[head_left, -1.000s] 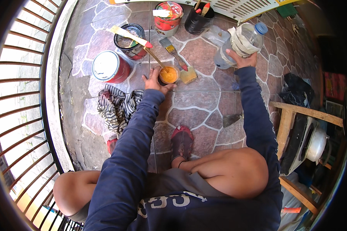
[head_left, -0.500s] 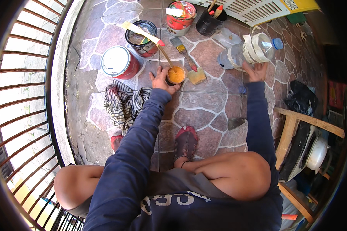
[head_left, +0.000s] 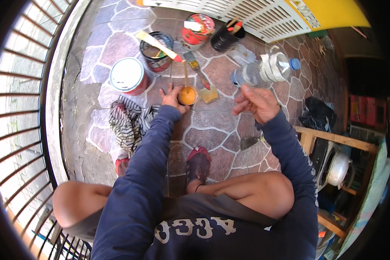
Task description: The person sits on a tiled floor and mixes a yellow substance in a small container using a wooden stick. They add water from a plastic bottle to the mixture and continue stirring. The person also handles a small white bottle and a plastic bag before resuming the mixing process.
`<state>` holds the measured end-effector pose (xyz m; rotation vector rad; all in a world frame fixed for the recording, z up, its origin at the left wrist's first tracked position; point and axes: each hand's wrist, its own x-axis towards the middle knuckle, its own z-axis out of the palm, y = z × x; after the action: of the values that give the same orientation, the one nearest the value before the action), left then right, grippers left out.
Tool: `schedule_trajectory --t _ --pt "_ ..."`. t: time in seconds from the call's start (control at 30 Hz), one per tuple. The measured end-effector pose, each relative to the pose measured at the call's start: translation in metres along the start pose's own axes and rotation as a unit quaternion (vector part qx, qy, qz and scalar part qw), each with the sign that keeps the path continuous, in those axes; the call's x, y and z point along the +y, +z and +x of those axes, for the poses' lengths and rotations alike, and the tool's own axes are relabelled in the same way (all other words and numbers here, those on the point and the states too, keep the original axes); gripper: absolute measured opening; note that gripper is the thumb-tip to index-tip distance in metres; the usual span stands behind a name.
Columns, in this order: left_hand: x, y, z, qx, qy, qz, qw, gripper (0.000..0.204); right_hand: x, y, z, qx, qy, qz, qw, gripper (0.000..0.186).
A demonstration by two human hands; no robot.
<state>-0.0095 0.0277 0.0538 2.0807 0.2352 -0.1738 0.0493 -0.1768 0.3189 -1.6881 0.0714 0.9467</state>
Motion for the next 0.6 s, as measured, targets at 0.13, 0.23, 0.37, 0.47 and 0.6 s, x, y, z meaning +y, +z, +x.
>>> schedule_trajectory --t 0.13,0.23,0.37,0.47,0.6 --pt "0.000 0.002 -0.001 0.012 -0.002 -0.008 1.000 0.082 -0.005 0.038 0.057 0.018 -0.092 -0.352 0.931 0.042" --pt "-0.003 0.003 -0.003 0.020 0.012 -0.013 1.000 0.080 0.014 0.072 0.123 0.089 -0.166 -0.399 0.897 0.038" --pt "-0.002 0.002 -0.005 0.026 0.017 -0.026 0.999 0.080 0.030 0.073 0.150 0.118 -0.224 -0.432 0.866 0.034" --pt "0.002 0.000 -0.005 0.003 0.004 -0.003 1.000 0.082 0.032 0.062 0.130 0.088 -0.201 -0.452 0.865 0.031" --pt "0.001 0.002 -0.005 0.013 0.015 -0.007 1.000 0.081 0.037 0.059 0.104 0.034 -0.168 -0.430 0.887 0.025"
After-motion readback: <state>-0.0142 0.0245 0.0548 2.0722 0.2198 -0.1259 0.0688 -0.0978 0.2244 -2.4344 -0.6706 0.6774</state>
